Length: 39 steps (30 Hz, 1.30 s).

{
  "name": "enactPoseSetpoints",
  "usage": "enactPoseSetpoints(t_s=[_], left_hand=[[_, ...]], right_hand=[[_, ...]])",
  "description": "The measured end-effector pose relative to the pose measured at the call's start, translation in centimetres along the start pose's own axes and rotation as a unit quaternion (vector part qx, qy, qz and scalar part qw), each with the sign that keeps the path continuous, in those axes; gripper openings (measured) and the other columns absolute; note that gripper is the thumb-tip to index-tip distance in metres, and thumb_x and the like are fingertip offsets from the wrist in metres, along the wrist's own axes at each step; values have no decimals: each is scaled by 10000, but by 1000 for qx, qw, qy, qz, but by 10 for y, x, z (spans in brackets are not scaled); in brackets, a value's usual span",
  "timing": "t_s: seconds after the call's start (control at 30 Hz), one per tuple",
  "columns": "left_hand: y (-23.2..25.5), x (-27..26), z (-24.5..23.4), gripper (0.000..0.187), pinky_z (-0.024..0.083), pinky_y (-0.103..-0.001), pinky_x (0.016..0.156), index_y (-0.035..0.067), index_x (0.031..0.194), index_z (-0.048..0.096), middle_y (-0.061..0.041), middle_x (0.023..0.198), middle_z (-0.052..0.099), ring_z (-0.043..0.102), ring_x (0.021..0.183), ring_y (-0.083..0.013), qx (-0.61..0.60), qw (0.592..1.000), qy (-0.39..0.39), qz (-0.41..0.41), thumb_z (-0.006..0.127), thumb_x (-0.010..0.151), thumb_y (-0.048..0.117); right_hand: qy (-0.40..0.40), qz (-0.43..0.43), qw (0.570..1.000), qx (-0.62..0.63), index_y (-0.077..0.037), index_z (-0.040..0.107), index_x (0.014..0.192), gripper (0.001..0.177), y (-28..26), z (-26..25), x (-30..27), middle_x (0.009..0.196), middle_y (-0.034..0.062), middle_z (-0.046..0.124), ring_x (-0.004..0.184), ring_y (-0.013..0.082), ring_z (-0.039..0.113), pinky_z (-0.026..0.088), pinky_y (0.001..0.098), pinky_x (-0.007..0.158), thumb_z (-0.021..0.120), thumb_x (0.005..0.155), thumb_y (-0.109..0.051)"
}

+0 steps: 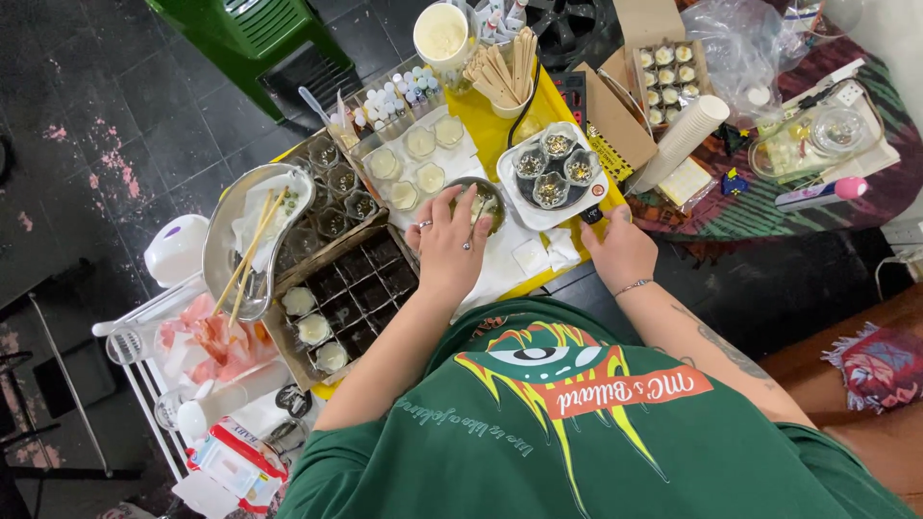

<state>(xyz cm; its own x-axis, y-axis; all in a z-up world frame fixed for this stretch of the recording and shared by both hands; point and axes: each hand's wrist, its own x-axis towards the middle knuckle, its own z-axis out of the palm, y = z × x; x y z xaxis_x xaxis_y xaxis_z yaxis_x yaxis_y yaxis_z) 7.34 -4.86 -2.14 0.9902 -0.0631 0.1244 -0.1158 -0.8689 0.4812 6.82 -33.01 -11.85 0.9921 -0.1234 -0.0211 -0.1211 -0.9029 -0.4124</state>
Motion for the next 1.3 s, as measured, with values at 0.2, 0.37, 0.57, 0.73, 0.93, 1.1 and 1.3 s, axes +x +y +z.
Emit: enactPoseSetpoints(t_s=[0.2,0.37,0.57,0.73,0.93,1.1,1.3], left_hand=[[-3,5,0,470,298,-559,998,114,1407,583,-86,1436,510,442,1334,-334,-5,1000,3,19,588,1010,366],[-2,12,2,449,326,-543,1007,109,1400,591,-82,1430,523,465,1326,-326,-17,999,12,32,573,1029,360],[-4,23,13,452,340,-539,957,107,1375,614,-120,1443,506,459,1323,-356,-27,999,-4,46,617,977,321],[-16,31,23,560,353,-540,973,130,1385,613,-129,1465,481,448,1329,-371,-44,998,-16,49,696,853,285],[-12,27,-6,529,319,-600,1006,216,1359,620,-120,1507,453,426,1377,-347,-24,996,-82,-39,722,857,348],[-31,-3,-37,703,302,-605,956,156,1422,545,-205,1505,398,396,1317,-413,-21,994,-62,-89,739,838,496],[-45,-52,-46,655,302,-562,1000,136,1430,572,-186,1491,443,407,1340,-415,-51,993,14,-110,727,881,458]], right_hand=[[13,76,996,41,-56,573,1165,494,-27,-34,-11,632,64,626,583,279,654,491,428,531,748,922,-448],[41,-63,982,174,-104,637,1127,343,-64,-53,-35,683,33,600,583,230,622,503,383,571,762,947,-367],[40,-332,915,224,-135,672,1288,483,-164,-89,-11,1038,107,640,861,256,631,538,368,750,818,867,-322],[54,-366,896,245,-137,763,1179,337,-172,-60,16,1009,82,623,840,249,612,529,365,748,832,863,-231],[-11,-226,920,318,-65,742,1141,211,-178,-57,29,1074,99,626,716,216,622,521,343,687,724,966,-181],[-2,-263,927,266,-21,709,1006,130,-159,-33,44,1005,120,697,874,301,685,539,371,769,712,1009,-151],[-4,-290,916,276,-7,700,1036,71,-165,-77,55,994,140,704,875,297,693,542,359,763,680,1010,-69]])
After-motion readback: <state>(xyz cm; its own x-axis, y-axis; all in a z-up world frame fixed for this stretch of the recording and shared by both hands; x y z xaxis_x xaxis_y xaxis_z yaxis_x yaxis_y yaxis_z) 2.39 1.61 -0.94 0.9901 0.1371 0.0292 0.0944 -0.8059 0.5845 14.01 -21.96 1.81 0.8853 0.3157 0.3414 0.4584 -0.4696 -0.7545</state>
